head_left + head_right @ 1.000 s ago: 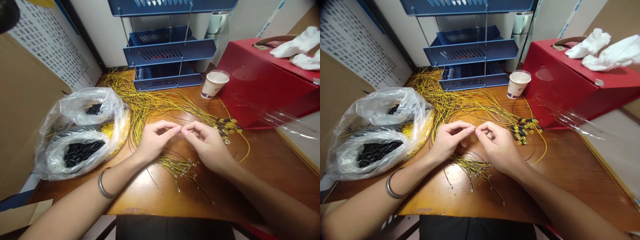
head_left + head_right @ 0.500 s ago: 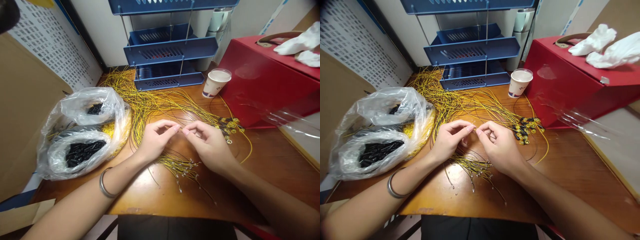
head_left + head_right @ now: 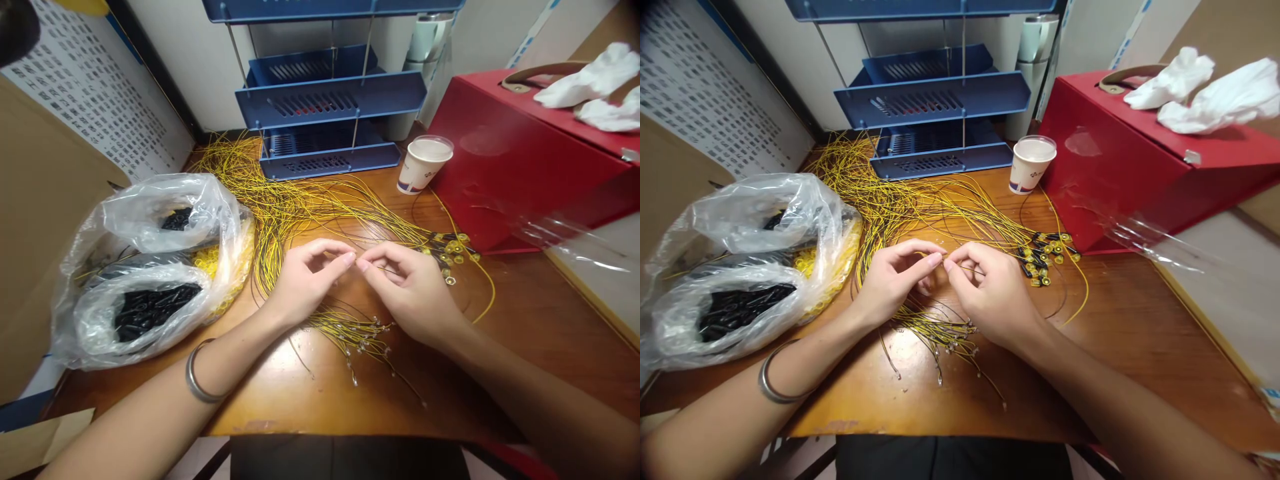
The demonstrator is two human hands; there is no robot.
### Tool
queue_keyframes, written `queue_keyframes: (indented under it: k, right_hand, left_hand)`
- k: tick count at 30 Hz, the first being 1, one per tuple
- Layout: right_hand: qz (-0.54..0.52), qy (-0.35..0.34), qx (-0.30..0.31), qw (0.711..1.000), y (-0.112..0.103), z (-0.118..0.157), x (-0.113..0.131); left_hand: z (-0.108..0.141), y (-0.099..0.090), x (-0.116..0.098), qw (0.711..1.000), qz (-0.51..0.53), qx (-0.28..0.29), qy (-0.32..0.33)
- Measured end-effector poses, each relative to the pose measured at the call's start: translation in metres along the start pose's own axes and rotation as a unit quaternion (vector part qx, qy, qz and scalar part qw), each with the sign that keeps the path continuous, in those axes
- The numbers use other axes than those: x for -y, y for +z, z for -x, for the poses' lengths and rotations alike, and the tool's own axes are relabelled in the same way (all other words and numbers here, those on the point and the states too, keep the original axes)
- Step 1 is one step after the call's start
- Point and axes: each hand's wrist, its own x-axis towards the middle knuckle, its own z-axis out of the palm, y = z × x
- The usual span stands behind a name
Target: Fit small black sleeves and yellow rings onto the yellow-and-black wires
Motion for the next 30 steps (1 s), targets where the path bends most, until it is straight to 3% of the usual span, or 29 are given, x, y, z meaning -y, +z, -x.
queue_keyframes:
  k: [18,25,30]
  right_hand:
    - [0.034,-0.018,-0.022,0.999,-0.0062,-0.0022,0.0012]
    - [0.057,-0.034,-0.007,0.998,-0.0057,-0.0025,0.0003]
    - [0.066,-0.041,-0.002,0.997,-0.0050,-0.0028,-0.0004]
  left_hand:
    - [-0.0006,-0.0011,0.0042,0.999,-0.026,-0.022,0.017]
    - [0.0023,0.0012,0.0019,0.994,-0.091,0.014,0.053]
    - [0.0017,0.0011,0.0033,0.993,-0.103,0.008,0.060]
